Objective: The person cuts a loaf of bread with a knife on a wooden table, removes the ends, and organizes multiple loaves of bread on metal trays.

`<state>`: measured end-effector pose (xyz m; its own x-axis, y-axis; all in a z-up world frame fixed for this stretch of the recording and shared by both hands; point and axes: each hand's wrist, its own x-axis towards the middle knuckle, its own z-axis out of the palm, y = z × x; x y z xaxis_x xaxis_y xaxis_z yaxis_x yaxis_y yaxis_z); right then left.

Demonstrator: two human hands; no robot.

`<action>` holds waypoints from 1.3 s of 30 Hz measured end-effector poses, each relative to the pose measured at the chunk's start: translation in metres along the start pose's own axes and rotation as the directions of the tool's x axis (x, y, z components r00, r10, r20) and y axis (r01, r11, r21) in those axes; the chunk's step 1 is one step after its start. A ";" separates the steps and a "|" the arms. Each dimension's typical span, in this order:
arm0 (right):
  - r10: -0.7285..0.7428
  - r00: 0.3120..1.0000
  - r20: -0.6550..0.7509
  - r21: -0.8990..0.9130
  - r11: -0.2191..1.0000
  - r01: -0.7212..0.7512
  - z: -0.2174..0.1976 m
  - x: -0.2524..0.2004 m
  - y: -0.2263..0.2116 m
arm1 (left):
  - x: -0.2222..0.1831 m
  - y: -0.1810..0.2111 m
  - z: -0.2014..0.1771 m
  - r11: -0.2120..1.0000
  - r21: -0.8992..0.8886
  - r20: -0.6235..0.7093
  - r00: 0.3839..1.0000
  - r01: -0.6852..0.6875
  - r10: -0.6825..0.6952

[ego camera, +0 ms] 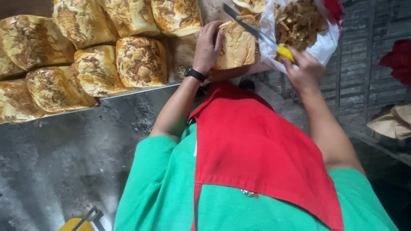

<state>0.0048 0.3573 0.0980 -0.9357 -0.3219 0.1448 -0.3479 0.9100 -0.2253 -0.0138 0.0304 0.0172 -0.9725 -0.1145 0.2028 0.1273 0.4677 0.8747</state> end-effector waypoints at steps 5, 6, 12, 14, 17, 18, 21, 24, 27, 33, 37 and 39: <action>-0.025 0.997 -0.067 0.088 0.996 0.031 0.034 0.014 -0.002 | -0.003 0.005 -0.004 1.000 -0.021 0.019 1.000 0.021 -0.020; -0.022 0.998 -0.053 0.106 0.994 0.028 0.032 0.009 0.008 | -0.001 0.005 -0.005 0.999 -0.027 0.019 1.000 0.022 -0.021; 0.160 0.987 -0.011 0.179 0.971 -0.156 0.020 -0.076 0.088 | -0.001 0.001 -0.003 0.996 -0.054 0.025 0.997 0.069 -0.068; 0.208 0.978 -0.018 0.272 0.942 -0.196 0.041 -0.083 0.096 | 0.000 0.000 -0.005 0.996 -0.064 0.016 0.998 0.057 -0.056; 0.297 0.951 0.085 0.579 0.762 -0.290 0.082 -0.054 0.084 | -0.001 0.000 -0.006 0.999 -0.041 0.010 1.000 0.019 -0.019; 0.352 0.910 0.219 0.706 0.586 -0.396 0.096 -0.039 0.072 | -0.004 0.000 -0.008 0.999 -0.034 0.030 0.999 0.039 -0.038; 0.380 0.805 0.456 0.751 0.321 -0.577 0.126 0.014 0.028 | -0.013 -0.002 -0.019 1.000 -0.013 0.110 0.994 0.013 -0.012; 0.378 0.757 0.534 0.776 0.138 -0.616 0.138 0.069 -0.016 | -0.017 -0.002 -0.035 0.996 0.032 0.226 0.971 -0.084 0.074; 0.386 0.853 0.352 0.828 0.297 -0.476 0.134 0.104 -0.032 | -0.019 0.003 -0.040 0.987 0.096 0.314 0.945 -0.127 0.091; 0.399 0.906 0.139 0.916 0.297 -0.271 0.142 0.121 -0.007 | -0.028 0.006 -0.038 0.966 0.227 0.307 0.951 -0.121 0.047; 0.320 0.934 -0.158 0.589 0.790 -0.171 0.122 0.129 0.063 | -0.011 0.001 -0.025 0.977 0.209 0.239 0.971 -0.053 0.001; 0.277 0.936 -0.218 0.436 0.885 -0.161 0.111 0.124 0.087 | -0.002 0.000 -0.021 0.985 0.171 0.185 0.983 -0.015 -0.017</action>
<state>-0.1483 0.3673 -0.0101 -0.9592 0.0080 0.2827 -0.1834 0.7435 -0.6431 -0.0076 0.0120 0.0256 -0.9938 0.0415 0.1028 0.1066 0.6126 0.7832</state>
